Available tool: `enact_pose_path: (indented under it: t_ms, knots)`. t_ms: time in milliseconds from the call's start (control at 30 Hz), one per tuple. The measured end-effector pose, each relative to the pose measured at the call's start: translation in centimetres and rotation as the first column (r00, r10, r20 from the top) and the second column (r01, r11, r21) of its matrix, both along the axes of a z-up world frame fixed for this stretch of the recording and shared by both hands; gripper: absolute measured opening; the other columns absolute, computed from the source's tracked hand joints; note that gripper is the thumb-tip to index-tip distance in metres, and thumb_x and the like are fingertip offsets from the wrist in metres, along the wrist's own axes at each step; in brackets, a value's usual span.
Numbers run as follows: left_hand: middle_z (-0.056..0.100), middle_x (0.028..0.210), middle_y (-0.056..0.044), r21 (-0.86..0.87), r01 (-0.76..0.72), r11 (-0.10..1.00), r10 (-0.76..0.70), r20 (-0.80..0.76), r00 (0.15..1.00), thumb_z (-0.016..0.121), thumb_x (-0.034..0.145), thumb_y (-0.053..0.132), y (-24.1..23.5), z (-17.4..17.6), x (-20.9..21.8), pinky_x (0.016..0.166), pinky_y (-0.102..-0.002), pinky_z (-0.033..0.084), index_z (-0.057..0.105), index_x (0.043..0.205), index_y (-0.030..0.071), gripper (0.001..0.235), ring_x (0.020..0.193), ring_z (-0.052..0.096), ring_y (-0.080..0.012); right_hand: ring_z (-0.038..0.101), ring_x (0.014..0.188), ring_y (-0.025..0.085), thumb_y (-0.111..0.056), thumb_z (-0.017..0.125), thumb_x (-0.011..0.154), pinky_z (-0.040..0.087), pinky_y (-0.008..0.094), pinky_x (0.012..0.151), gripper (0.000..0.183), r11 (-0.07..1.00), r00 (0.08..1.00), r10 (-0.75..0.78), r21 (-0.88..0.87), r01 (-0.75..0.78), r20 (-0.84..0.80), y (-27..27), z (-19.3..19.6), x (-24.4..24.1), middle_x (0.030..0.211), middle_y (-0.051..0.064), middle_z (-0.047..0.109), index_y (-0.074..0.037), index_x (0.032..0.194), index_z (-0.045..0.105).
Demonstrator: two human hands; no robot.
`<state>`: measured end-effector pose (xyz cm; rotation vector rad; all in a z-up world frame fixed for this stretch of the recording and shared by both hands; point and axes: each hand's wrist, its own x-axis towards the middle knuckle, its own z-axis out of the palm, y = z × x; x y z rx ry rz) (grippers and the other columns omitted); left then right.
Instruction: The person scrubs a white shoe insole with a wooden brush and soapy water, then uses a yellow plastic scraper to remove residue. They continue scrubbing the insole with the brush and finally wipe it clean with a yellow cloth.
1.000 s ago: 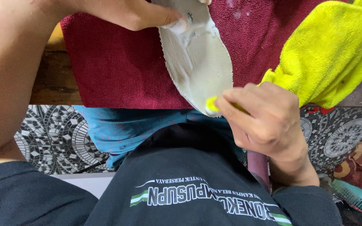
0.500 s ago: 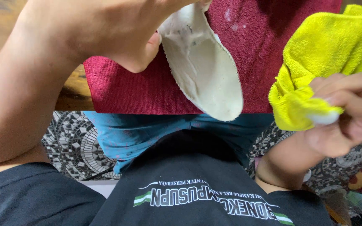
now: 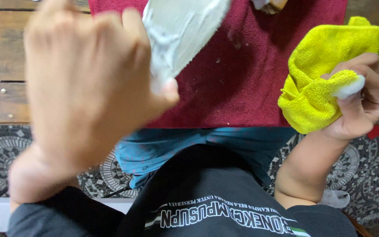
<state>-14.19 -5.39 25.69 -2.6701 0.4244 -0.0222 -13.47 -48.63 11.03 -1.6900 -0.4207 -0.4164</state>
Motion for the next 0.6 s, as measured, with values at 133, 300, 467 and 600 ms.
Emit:
enact_pose_path:
  t_ms: [133, 300, 467, 600]
  knots:
    - [0.076, 0.073, 0.002, -0.108, -0.432, 0.895, 0.398, -0.243, 0.885, 0.072, 0.082, 0.096, -5.1, 1.4, -2.8, 0.057, -0.042, 0.056, 0.076, 0.093, 0.025, 0.072, 0.067, 0.08, -0.0291, 0.055, 0.097, 0.035, -0.017, 0.066, 0.109, 0.043, 0.047, 0.095, 0.031, 0.998, 1.0, 0.013, -0.056, -0.013, -0.01, -0.6, -0.1, 0.0, 0.1, 0.031, 0.062, 0.004, 0.132, 0.07]
    - [0.074, 0.065, 0.002, -0.356, -0.499, 0.79, 0.36, -0.39, 0.848, 0.082, 0.09, 0.084, -9.0, -1.1, -3.4, 0.049, -0.043, 0.054, 0.08, 0.079, 0.024, 0.062, 0.066, 0.078, -0.0286, 0.057, 0.089, 0.031, -0.02, 0.07, 0.111, 0.043, 0.046, 0.096, 0.029, 0.998, 0.999, 0.04, -0.054, -0.04, 0.005, 0.2, 0.2, 0.6, 0.101, 0.025, 0.064, 0.005, 0.125, 0.072]
    - [0.074, 0.066, 0.0, -0.434, -0.446, 0.783, 0.26, -0.423, 0.868, 0.084, 0.088, 0.105, -7.8, -2.0, -3.0, 0.048, -0.042, 0.054, 0.076, 0.071, 0.025, 0.082, 0.062, 0.077, -0.0259, 0.052, 0.094, 0.031, -0.026, 0.074, 0.11, 0.039, 0.048, 0.099, 0.038, 0.997, 1.0, -0.006, -0.081, 0.006, 0.0, 0.9, 0.8, 0.0, 0.1, 0.022, 0.06, 0.011, 0.119, 0.072]
    - [0.064, 0.064, -0.007, -0.37, -0.238, 0.898, 0.098, -0.359, 0.928, 0.066, 0.117, 0.093, -1.2, -0.4, 0.8, 0.045, -0.045, 0.046, 0.07, 0.069, 0.013, 0.093, 0.054, 0.063, -0.0296, 0.053, 0.103, 0.031, -0.022, 0.078, 0.108, 0.038, 0.044, 0.101, 0.042, 0.982, 0.997, -0.029, -0.186, 0.014, -0.076, 0.9, 1.5, -0.2, 0.113, 0.022, 0.059, 0.013, 0.13, 0.074]
